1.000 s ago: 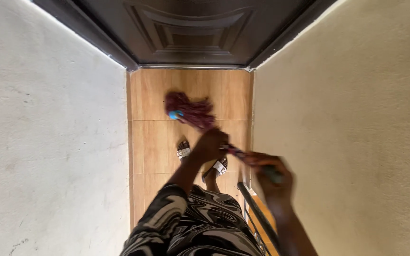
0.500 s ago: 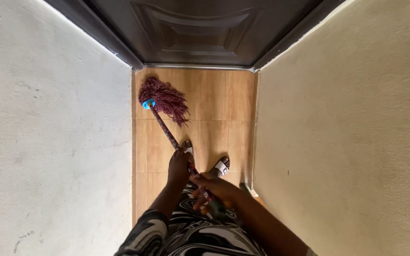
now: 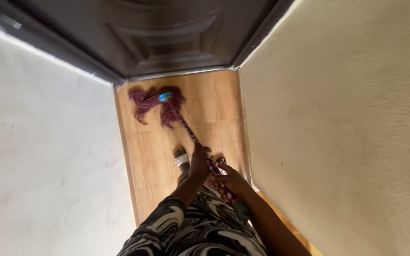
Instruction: The person dips a mop into a bucket of water, wrings the mop head by hand, and then mops the floor in a hallway and corner.
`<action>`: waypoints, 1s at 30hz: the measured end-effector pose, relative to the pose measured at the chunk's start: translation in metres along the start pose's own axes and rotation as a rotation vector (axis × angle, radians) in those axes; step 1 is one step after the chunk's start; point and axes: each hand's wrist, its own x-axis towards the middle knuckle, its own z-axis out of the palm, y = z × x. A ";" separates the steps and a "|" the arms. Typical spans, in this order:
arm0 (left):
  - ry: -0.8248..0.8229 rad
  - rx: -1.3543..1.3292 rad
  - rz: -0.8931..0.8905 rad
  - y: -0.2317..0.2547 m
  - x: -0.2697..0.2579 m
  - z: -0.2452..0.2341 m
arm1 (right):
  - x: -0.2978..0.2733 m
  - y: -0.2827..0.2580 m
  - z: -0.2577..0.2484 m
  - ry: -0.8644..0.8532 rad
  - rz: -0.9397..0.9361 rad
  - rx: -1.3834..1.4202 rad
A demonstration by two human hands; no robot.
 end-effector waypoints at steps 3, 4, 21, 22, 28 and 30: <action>-0.204 0.577 0.480 0.002 0.016 0.027 | 0.000 0.002 -0.018 0.084 -0.026 0.235; -0.286 0.567 0.404 0.005 0.032 0.038 | 0.003 0.000 -0.026 0.097 -0.069 0.293; -0.710 1.011 0.737 0.010 0.082 0.065 | -0.074 -0.015 0.004 0.286 0.087 -0.110; -0.681 0.970 0.778 0.011 0.080 0.060 | -0.067 -0.014 0.000 0.276 0.055 -0.316; -0.464 0.825 0.842 0.033 0.061 0.028 | -0.050 -0.038 0.006 0.131 0.166 -0.566; -0.386 0.772 0.873 0.047 0.057 0.014 | -0.053 -0.057 0.013 0.078 0.200 -0.613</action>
